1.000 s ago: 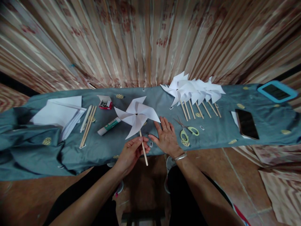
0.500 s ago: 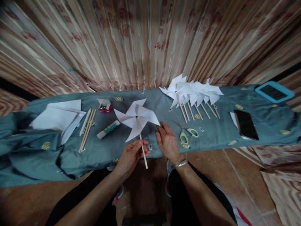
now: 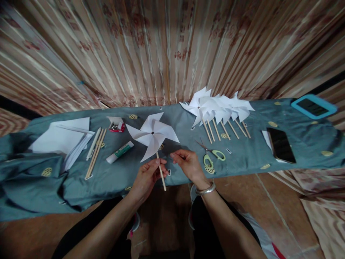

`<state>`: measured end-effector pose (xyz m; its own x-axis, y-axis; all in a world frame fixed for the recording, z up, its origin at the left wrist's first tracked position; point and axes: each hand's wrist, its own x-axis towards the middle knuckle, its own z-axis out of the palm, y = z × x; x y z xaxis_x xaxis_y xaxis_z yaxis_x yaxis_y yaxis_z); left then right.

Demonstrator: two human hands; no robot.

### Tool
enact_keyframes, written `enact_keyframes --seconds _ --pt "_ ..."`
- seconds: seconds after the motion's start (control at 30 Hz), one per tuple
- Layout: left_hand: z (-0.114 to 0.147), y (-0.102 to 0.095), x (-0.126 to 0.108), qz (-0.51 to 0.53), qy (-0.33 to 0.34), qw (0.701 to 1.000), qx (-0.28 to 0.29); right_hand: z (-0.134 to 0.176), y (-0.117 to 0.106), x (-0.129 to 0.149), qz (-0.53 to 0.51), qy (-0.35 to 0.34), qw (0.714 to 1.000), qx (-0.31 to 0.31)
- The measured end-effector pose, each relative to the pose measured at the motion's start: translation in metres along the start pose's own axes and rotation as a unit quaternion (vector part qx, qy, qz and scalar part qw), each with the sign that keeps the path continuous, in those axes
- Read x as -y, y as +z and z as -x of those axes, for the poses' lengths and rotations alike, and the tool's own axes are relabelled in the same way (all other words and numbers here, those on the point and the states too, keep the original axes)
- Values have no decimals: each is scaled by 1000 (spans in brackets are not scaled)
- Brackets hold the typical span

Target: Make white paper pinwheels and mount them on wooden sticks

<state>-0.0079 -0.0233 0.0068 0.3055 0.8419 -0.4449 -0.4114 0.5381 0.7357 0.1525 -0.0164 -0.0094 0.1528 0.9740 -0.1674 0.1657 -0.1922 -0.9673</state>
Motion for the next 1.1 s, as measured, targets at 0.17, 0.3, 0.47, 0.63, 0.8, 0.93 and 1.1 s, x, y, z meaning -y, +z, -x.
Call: enact_keyframes --seconds 0.17,0.3,0.47,0.63,0.8,0.93,1.1 --pt "-4 -1 -5 11 9 1000 -7 -1 0 6 -101 30 994 23" --pt "-7 -1 -5 12 8 1000 -10 -2 1 9 -132 33 990 30" --pt "-7 1 -5 10 7 1000 -9 -3 2 14 -136 43 989 36" --pt "-8 4 -3 7 -1 1000 -2 0 0 22 -156 53 985 42" --pt "-8 5 1 6 -9 1000 3 -4 -14 26 -176 30 983 -40" --pt "-7 4 2 1 -14 1000 2 -9 -27 28 -218 20 974 -67" --pt "-7 3 0 -1 -5 1000 1 -3 -22 33 -223 25 974 18"
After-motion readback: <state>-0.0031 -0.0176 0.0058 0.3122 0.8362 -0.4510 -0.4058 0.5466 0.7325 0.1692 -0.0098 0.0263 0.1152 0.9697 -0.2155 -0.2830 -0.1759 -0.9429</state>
